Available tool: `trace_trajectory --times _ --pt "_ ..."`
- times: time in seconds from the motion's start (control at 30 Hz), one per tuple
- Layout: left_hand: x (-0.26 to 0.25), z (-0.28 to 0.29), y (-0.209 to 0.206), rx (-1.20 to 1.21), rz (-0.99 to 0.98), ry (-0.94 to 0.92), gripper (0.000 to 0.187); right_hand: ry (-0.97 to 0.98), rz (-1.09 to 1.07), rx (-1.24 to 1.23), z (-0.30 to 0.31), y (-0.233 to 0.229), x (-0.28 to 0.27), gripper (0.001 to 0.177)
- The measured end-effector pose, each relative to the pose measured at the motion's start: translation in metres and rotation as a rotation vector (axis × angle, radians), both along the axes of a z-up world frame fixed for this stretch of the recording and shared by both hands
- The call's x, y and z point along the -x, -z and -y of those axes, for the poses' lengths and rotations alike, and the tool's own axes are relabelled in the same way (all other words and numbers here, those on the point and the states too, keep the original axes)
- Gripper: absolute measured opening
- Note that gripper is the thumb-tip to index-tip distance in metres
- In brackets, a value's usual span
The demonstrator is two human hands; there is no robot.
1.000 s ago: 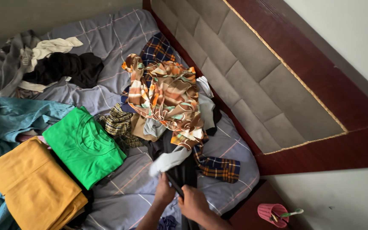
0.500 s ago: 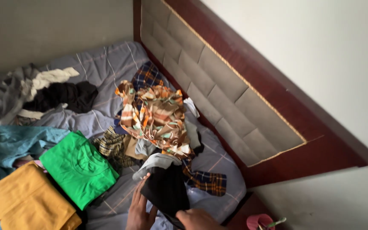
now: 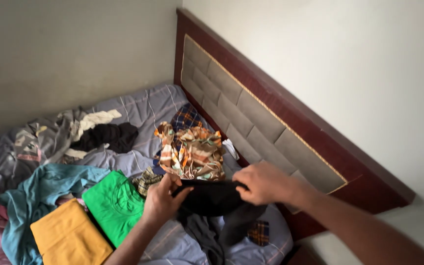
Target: Folding various items of clothing, including t-shirts and trousers, on a bed.
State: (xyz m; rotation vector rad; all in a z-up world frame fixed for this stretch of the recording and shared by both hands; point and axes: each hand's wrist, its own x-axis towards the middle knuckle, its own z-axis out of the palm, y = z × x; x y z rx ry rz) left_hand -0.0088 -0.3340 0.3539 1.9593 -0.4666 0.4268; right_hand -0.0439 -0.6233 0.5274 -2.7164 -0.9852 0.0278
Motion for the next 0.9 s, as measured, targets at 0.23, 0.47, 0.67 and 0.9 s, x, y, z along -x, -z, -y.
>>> trace_trajectory --times 0.23,0.47,0.67,0.9 --pt "-0.018 -0.014 -0.148 -0.130 0.119 0.137 0.052 -0.124 0.134 0.088 0.005 -0.115 -0.017 0.016" --pt "-0.030 -0.015 -0.226 0.039 0.151 0.343 0.042 -0.186 0.457 0.260 0.017 -0.222 -0.034 0.017" --pt "-0.055 -0.016 -0.163 -0.268 0.006 0.569 0.048 -0.163 0.631 0.165 0.018 -0.289 -0.011 0.013" --pt "-0.072 -0.046 -0.177 -0.119 -0.199 0.282 0.034 -0.054 0.715 0.074 0.080 -0.271 -0.032 0.011"
